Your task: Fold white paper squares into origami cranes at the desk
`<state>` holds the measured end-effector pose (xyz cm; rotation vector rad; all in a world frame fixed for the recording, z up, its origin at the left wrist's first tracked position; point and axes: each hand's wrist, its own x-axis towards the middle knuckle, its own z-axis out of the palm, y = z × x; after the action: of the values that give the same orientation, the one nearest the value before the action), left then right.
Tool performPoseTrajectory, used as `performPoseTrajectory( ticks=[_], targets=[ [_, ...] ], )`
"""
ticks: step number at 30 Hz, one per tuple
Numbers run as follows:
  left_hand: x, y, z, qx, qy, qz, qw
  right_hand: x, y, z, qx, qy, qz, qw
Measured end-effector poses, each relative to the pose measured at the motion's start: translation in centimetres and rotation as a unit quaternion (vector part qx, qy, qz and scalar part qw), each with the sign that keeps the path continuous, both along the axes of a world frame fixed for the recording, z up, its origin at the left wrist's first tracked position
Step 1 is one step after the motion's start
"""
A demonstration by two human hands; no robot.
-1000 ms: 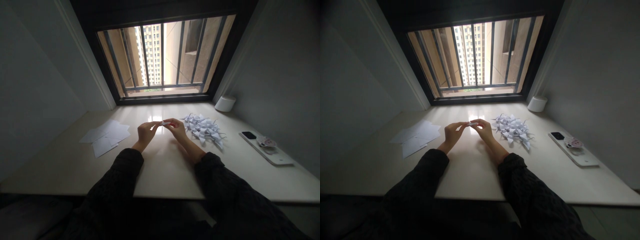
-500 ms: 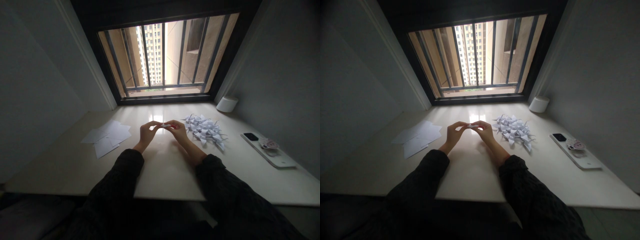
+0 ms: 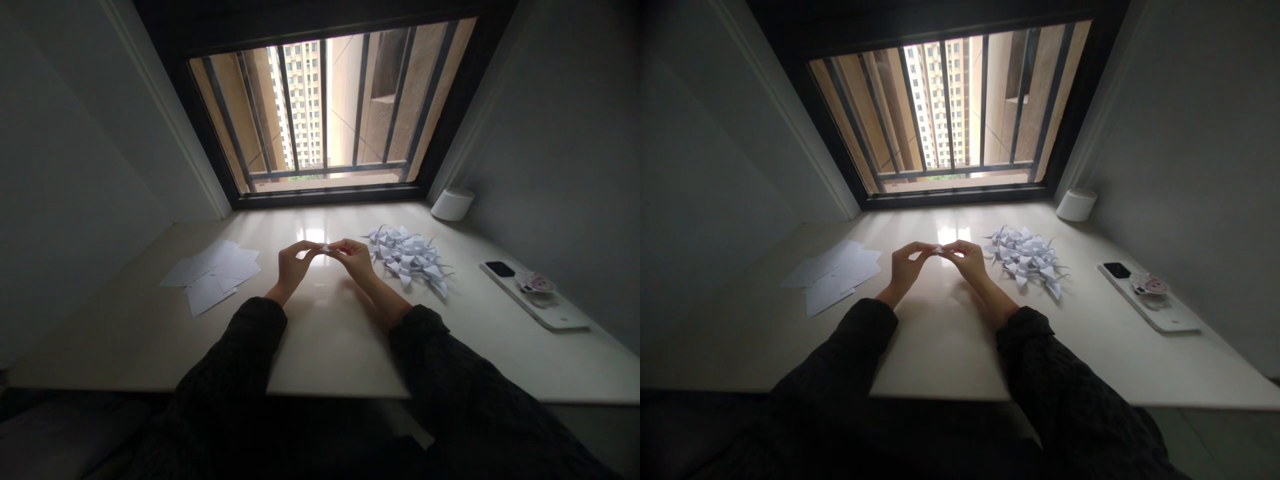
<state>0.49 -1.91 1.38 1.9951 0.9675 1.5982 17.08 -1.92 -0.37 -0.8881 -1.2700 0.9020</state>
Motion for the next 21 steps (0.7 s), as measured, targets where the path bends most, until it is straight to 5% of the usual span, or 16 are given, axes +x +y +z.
performPoseTrajectory(
  ticks=[21],
  targets=[
    [0.32, 0.02, -0.45, 0.005, 0.012, 0.047, 0.999, -0.35, -0.16, 0.00, -0.054, -0.035, -0.075, 0.995]
  ],
)
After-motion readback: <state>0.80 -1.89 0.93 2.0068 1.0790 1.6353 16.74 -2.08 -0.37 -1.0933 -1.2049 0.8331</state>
